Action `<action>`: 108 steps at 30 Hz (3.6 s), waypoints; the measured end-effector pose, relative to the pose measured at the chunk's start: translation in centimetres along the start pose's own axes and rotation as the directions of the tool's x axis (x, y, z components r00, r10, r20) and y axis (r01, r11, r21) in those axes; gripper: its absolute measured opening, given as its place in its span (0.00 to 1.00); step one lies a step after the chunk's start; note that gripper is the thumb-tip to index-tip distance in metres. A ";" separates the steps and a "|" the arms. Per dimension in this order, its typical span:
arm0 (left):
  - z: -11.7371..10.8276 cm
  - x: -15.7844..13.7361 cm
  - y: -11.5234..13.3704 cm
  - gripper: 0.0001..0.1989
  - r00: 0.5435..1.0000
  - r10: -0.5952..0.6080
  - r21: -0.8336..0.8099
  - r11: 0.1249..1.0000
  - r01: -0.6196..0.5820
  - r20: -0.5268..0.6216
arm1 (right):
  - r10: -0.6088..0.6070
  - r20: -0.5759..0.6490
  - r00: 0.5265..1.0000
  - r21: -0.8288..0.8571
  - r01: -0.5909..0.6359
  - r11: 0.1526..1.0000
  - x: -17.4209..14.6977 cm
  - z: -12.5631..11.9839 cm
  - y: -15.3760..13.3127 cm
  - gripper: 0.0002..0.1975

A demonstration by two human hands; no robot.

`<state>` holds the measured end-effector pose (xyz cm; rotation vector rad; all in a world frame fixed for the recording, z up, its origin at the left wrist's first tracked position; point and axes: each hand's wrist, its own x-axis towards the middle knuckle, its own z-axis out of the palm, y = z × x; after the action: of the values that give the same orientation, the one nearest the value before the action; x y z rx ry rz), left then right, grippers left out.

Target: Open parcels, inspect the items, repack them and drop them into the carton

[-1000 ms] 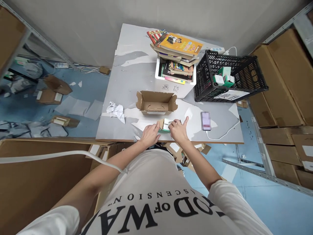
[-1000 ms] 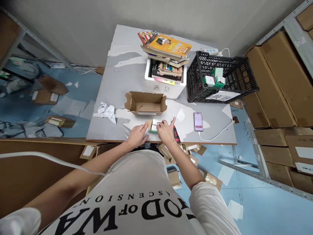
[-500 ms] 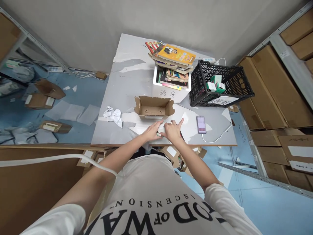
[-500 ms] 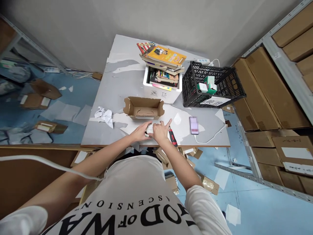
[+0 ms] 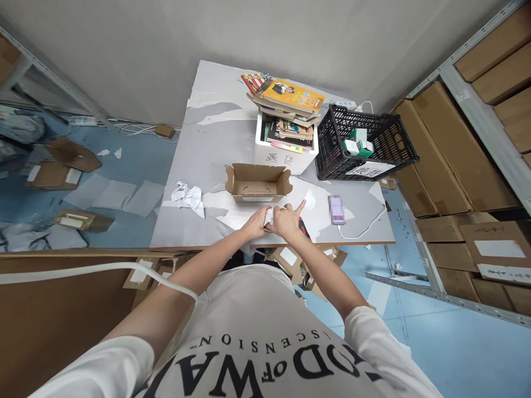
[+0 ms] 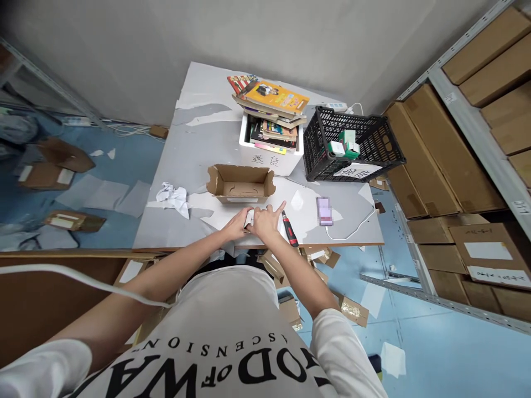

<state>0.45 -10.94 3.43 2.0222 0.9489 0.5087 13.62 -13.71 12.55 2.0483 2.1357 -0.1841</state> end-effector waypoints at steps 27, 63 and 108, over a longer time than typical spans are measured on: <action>0.0 -0.7 1.1 0.54 0.963 -0.083 -0.016 0.997 0.081 -0.255 | 0.026 -0.466 0.884 0.627 0.310 0.715 -5.0 -12.7 9.4 0.29; -1.9 -2.3 11.0 0.46 0.819 -0.313 -0.471 0.880 0.060 -0.480 | 0.187 -0.276 0.943 0.948 0.299 -0.107 -2.0 -6.2 6.2 0.34; -3.5 -7.0 11.3 0.35 0.927 -0.207 -0.946 -0.164 0.281 0.312 | 0.073 -0.220 0.973 0.898 0.231 -0.375 0.1 -9.1 3.9 0.25</action>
<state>-1.21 -18.80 14.55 0.3061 0.4868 0.6425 17.12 -11.48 21.57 2.2183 2.1941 -3.1091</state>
